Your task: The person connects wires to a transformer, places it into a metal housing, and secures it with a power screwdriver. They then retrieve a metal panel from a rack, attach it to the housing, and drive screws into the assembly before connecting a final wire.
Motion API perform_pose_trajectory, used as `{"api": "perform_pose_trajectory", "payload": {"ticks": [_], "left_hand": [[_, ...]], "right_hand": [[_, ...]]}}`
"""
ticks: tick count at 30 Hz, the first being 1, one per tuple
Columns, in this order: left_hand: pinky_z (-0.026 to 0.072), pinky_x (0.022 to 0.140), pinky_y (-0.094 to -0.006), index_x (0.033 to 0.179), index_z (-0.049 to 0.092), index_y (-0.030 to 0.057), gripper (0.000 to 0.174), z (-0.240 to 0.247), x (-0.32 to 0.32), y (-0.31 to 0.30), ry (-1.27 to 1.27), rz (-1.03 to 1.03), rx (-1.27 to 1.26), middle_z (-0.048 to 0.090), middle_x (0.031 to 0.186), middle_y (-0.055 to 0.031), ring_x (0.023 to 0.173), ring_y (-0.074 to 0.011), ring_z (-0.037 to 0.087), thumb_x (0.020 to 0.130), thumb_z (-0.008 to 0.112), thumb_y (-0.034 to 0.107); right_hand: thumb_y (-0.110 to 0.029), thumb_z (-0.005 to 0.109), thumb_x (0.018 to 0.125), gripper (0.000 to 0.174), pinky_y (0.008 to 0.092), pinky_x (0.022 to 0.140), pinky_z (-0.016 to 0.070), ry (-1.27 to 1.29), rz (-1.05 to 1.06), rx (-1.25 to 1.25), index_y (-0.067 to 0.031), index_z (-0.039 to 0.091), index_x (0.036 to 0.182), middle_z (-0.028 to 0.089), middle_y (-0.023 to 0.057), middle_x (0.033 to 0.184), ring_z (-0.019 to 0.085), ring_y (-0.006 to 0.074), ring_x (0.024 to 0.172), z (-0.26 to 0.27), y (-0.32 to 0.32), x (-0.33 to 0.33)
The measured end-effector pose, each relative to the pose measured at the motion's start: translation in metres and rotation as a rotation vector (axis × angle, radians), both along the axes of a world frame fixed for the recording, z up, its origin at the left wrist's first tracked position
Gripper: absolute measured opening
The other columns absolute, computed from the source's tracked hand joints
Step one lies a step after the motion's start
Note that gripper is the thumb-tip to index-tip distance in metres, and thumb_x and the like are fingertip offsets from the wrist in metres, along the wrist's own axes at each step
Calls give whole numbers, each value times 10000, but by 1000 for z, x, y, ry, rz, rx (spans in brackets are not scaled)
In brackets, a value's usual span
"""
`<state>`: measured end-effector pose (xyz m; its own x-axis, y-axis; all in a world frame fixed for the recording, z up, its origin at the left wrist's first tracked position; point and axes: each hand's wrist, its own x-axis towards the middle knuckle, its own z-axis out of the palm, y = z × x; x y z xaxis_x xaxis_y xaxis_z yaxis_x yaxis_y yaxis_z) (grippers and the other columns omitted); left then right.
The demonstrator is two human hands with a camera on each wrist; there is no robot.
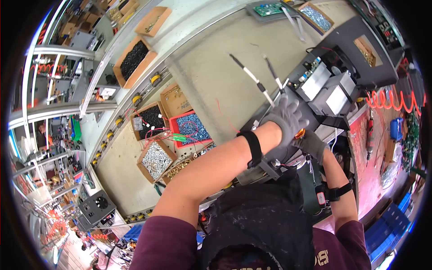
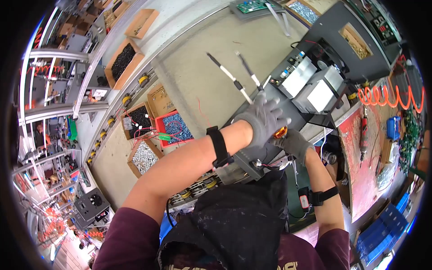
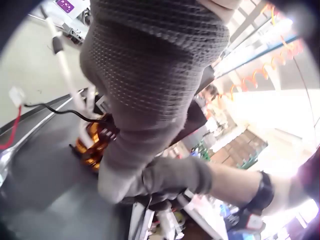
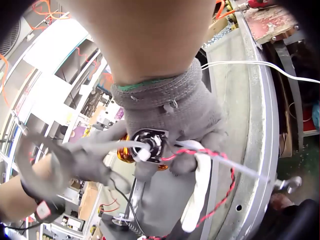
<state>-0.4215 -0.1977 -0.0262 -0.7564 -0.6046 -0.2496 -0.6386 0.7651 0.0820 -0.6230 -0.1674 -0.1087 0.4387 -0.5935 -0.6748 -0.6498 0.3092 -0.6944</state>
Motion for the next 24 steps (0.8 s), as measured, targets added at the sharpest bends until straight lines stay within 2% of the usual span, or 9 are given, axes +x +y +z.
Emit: {"api": "perform_pose_trajectory", "payload": {"ticks": [4,6,7,9,10,12,18,21,24], "left_hand": [[316,924,-387,1131,498,199,259,-21,-19,-14,-101,-113,19,564,1076,-24,1016,-175,588,872,496,194],[323,896,-352,1068,499,207,203,-27,-15,-8,14,-9,75,558,974,-17,903,-165,608,865,493,204],[325,870,-327,1037,504,215,189,-38,-11,-3,70,-31,-30,544,941,-13,843,-149,603,848,500,220],[323,865,-328,1031,510,216,189,-46,-12,1,72,-18,-59,543,944,-11,843,-150,602,842,507,216],[322,860,-329,1024,516,217,189,-47,-13,3,76,10,-90,542,947,-10,842,-151,601,835,513,213],[322,847,-330,1009,523,218,184,-42,-14,2,62,20,-88,539,942,-7,834,-151,595,825,528,215],[340,837,-343,1000,537,213,177,-45,-16,11,177,142,-103,540,943,-6,856,-156,578,823,529,212],[371,830,-369,986,550,197,161,-44,-13,8,146,132,-65,550,954,-2,883,-171,571,831,508,196],[368,835,-354,976,547,199,152,-55,-11,9,283,161,-95,552,945,-1,890,-171,570,830,508,208]], "right_hand": [[-204,627,861,316,299,681,506,-391,-529,212,-1,591,1101,651,61,968,622,174,795,22,3,-44],[-160,590,877,262,312,659,519,-153,50,-504,-12,597,1093,655,82,918,639,186,767,-25,37,-95],[-160,590,877,262,312,659,519,-151,36,-499,-12,597,1093,655,82,918,639,186,767,-28,59,-96],[-148,583,884,225,310,587,514,-545,-744,887,-21,609,1068,661,92,826,636,178,667,-26,89,-84],[-148,583,884,225,310,587,514,-547,-756,886,-21,609,1068,661,92,826,636,178,667,-13,93,-71],[-160,588,881,182,300,514,496,-432,-412,311,-27,645,992,657,88,738,615,166,577,31,87,-34],[-146,606,870,158,238,425,428,-76,-469,309,-12,679,833,606,42,599,555,103,479,67,48,49],[-166,650,834,194,238,497,469,-136,-171,428,-55,670,992,637,44,709,609,111,606,72,41,3],[-152,638,801,315,291,686,513,116,-13,-100,-67,636,1104,671,109,858,644,208,796,39,12,-122]]}}
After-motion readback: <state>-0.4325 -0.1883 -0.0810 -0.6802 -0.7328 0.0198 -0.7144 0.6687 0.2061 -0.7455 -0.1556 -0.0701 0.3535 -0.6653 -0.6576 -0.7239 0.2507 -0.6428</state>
